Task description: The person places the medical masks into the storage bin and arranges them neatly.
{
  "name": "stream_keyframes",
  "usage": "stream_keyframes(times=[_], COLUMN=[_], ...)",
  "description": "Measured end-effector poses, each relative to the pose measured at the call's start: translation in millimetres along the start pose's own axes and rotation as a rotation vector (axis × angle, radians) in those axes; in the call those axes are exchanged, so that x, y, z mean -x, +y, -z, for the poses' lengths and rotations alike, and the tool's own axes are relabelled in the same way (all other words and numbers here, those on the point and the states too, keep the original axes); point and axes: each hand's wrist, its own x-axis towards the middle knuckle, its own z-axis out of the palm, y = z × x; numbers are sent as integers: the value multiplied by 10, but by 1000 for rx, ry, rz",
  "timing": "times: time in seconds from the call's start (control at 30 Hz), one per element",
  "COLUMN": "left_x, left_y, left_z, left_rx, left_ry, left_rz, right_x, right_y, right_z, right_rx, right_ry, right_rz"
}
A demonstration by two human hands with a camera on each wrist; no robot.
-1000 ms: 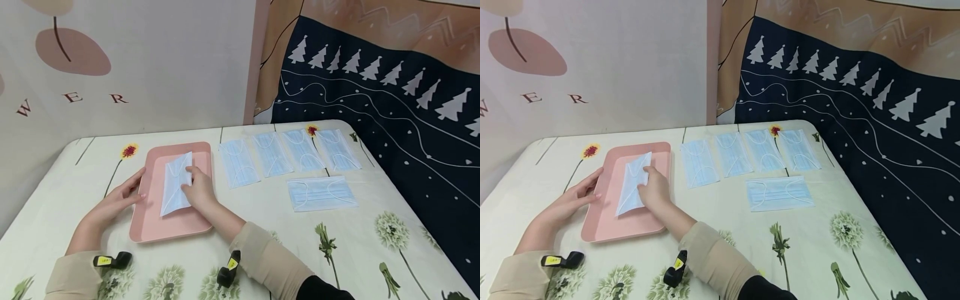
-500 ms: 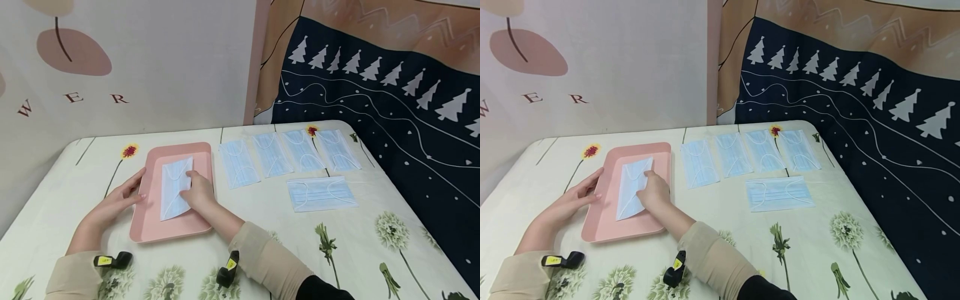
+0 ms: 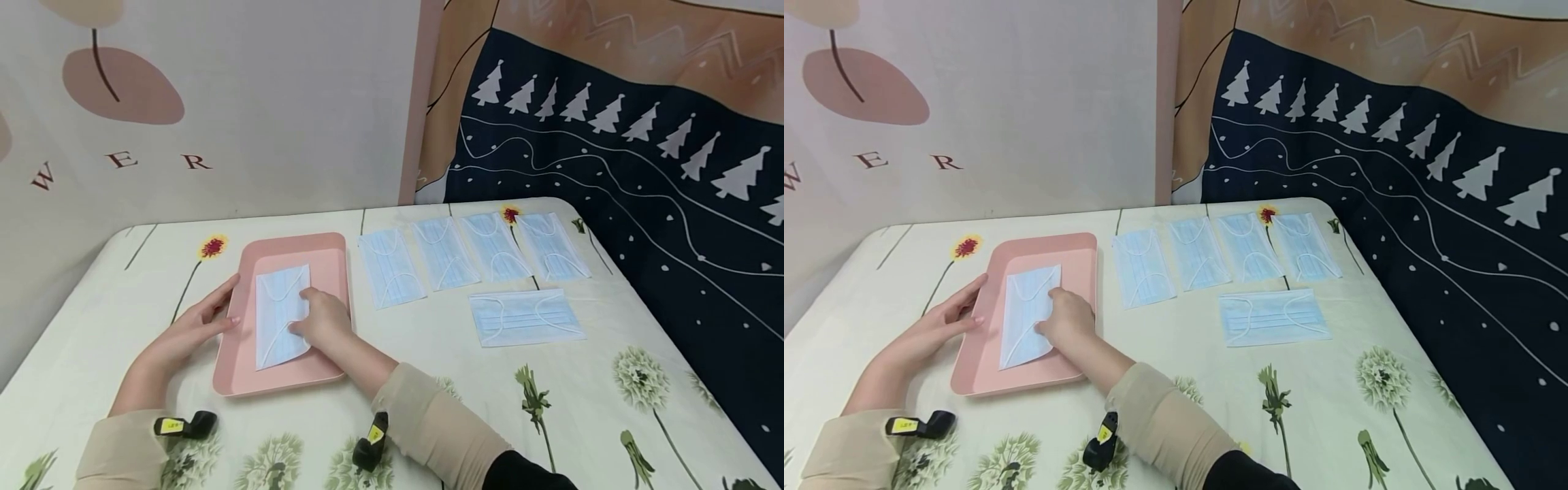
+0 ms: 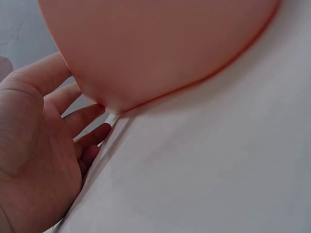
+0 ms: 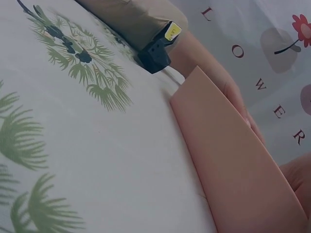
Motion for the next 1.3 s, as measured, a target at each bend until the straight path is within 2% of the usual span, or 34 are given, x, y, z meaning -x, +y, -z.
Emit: stream_keyframes(times=[0.27,0.53,0.73,0.93,1.1,1.3], left_x=[-2,-8,-5,3,-1,-12], left_y=[-15,-6,-6,-6,-26,-38], left_z=[-3,8,-7,2,10,4], left_rx=[-2,11,20,20,14,18], left_ry=[3,-1,0,4,4,4], left_rz=[-6,-26,-19,-53,-36,-16], right_x=[21,26,49,109,152,144], right_y=[-23,-44,-48,-8,26,100], right_z=[-24,-2,75,206,419,667], right_rx=[143,154,75,-75,-162,-203], right_ry=[3,3,4,8,22,63], right_rz=[-5,-4,32,163,272,326])
